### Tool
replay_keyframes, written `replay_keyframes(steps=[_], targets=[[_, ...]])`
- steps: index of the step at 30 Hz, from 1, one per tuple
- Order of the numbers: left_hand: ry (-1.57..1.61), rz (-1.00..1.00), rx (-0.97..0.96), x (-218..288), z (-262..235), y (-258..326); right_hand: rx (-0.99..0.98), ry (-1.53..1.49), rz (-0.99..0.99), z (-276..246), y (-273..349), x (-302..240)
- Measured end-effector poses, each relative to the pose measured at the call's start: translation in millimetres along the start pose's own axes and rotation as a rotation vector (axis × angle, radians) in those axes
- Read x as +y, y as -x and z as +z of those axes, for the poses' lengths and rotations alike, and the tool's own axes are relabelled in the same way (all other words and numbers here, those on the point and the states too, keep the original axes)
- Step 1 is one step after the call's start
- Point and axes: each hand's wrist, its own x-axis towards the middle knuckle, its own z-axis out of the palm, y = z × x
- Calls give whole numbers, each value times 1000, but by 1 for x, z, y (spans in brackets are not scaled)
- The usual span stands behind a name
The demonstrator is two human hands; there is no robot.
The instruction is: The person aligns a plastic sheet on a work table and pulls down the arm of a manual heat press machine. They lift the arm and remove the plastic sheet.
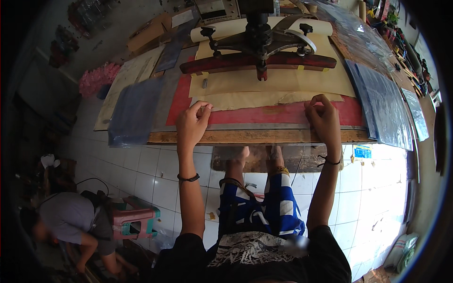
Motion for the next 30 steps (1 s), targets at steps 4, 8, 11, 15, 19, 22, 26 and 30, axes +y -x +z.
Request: replay_keyframes(steps=[4, 8, 11, 15, 19, 22, 26, 30], targets=[[45, 6, 8, -5, 2, 0, 5, -3, -4, 2, 0, 2], [40, 6, -10, -7, 2, -1, -4, -10, 8, 2, -1, 2], [41, -1, -14, -5, -1, 0, -5, -12, 6, 1, -2, 3], [72, 52, 36, -11, 4, 0, 7, -1, -4, 3, -1, 4], [92, 44, 32, -8, 1, 1, -17, -4, 17, 2, 0, 2], [82, 25, 25, -9, 0, 2, -34, -15, 30, 2, 1, 0], [65, -2, -4, -2, -6, 2, -52, -18, 40, 3, 0, 2], [48, -38, -2, 1, -5, 1, -42, -46, -40, 3, 0, 9]])
